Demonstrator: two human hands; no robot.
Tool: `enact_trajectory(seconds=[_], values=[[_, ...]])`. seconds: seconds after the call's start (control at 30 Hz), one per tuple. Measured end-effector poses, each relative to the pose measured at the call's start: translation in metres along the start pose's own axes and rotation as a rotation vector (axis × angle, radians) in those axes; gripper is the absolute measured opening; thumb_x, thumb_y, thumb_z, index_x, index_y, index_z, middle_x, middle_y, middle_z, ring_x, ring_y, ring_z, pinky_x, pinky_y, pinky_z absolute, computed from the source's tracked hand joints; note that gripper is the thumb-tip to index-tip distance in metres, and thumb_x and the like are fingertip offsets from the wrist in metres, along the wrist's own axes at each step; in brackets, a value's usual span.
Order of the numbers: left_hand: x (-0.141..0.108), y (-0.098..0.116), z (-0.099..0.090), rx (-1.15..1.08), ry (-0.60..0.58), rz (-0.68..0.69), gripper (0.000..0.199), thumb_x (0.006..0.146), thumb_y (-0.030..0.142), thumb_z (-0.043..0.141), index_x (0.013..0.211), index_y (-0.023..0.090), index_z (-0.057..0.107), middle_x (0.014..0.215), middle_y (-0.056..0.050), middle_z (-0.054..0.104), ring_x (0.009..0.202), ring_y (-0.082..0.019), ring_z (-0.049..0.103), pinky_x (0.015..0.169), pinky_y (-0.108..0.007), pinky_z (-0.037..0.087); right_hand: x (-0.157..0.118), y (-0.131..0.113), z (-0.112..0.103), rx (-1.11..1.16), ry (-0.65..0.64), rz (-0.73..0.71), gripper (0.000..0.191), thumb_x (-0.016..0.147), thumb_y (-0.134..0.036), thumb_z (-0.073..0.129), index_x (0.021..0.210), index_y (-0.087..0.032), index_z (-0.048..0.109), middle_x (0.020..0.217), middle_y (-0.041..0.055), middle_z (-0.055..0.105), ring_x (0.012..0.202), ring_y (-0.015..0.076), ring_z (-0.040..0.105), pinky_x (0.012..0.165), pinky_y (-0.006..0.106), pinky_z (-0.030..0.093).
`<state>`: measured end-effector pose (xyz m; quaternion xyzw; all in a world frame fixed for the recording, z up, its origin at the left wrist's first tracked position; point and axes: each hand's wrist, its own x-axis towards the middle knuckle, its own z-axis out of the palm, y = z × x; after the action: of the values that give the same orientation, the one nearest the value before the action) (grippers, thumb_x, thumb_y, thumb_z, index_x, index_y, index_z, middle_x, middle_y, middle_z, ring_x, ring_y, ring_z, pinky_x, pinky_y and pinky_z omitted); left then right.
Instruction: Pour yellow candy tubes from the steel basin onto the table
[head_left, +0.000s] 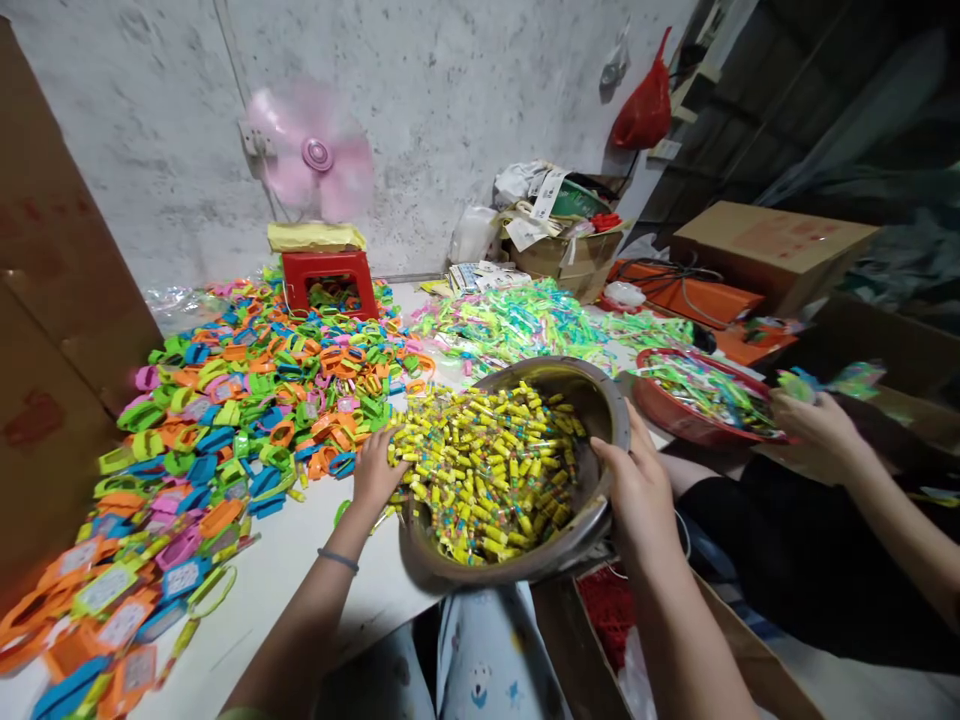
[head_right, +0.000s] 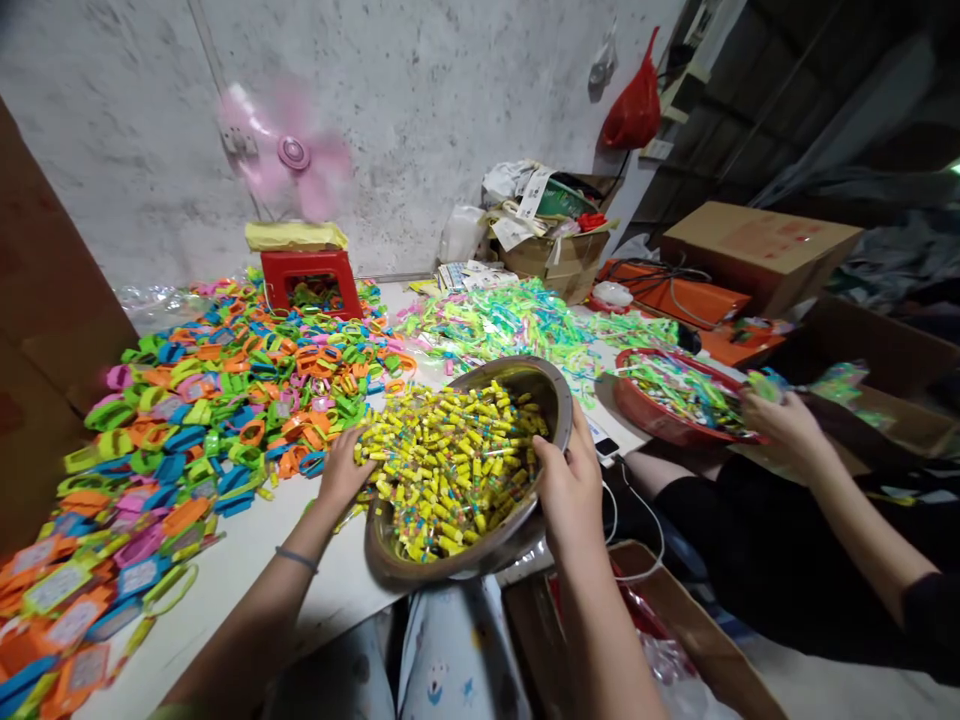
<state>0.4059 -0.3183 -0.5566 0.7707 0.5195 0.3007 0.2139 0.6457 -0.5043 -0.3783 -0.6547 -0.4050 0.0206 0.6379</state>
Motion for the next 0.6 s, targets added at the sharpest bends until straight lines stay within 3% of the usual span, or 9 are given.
enact_trajectory(seconds=[0.17,0.3,0.37,0.4,0.5,0.6], values=[[-0.006,-0.006,-0.014,0.003,-0.026,-0.054,0.069,0.078,0.024,0.064,0.142,0.022,0.04,0.155,-0.016,0.029,0.143,-0.036,0.028,0.115,-0.058,0.023,0.001,0.002,0.0,-0.01,0.001,-0.002,0.048,0.077,-0.033,0.057,0.123,-0.019,0.065,0.146,0.0041,0.045,0.139,0.027,0.034,0.119,0.04,0.02],[-0.046,-0.002,-0.021,-0.209,0.038,-0.057,0.066,0.079,0.028,0.063,0.141,0.023,0.039,0.157,-0.013,0.023,0.147,-0.031,0.019,0.118,-0.05,0.023,0.0,-0.002,0.001,-0.006,0.003,0.007,0.046,0.077,-0.034,0.058,0.12,-0.019,0.066,0.144,0.005,0.047,0.138,0.0273,0.034,0.119,0.041,0.02],[-0.077,0.006,-0.016,-0.44,0.055,-0.205,0.063,0.078,0.035,0.064,0.136,0.022,0.042,0.153,-0.014,0.029,0.143,-0.03,0.028,0.115,-0.047,0.031,0.001,-0.004,0.001,0.0,-0.005,0.0,0.045,0.076,-0.034,0.059,0.118,-0.019,0.067,0.143,0.0054,0.049,0.138,0.0271,0.035,0.118,0.04,0.021],[-0.093,0.012,-0.011,-0.584,0.028,-0.345,0.064,0.078,0.039,0.065,0.135,0.021,0.042,0.151,-0.015,0.032,0.14,-0.031,0.034,0.112,-0.046,0.035,0.001,-0.005,0.001,0.002,-0.008,-0.002,0.045,0.076,-0.034,0.059,0.117,-0.018,0.067,0.143,0.0055,0.049,0.138,0.027,0.035,0.118,0.039,0.021],[-0.13,0.038,0.002,-1.128,-0.217,-0.76,0.064,0.075,0.049,0.067,0.129,0.021,0.046,0.145,-0.016,0.043,0.133,-0.032,0.044,0.105,-0.044,0.044,0.002,-0.005,0.0,-0.007,-0.015,0.013,0.047,0.075,-0.035,0.059,0.12,-0.02,0.065,0.145,0.0042,0.046,0.139,0.0264,0.034,0.118,0.038,0.022],[-0.142,0.065,0.006,-1.533,-0.414,-0.841,0.056,0.077,0.046,0.066,0.122,0.016,0.052,0.129,-0.017,0.058,0.123,-0.032,0.054,0.1,-0.044,0.049,0.001,-0.004,0.0,-0.018,-0.025,0.023,0.047,0.076,-0.034,0.059,0.121,-0.022,0.065,0.148,0.0016,0.043,0.14,0.0253,0.032,0.119,0.037,0.021]])
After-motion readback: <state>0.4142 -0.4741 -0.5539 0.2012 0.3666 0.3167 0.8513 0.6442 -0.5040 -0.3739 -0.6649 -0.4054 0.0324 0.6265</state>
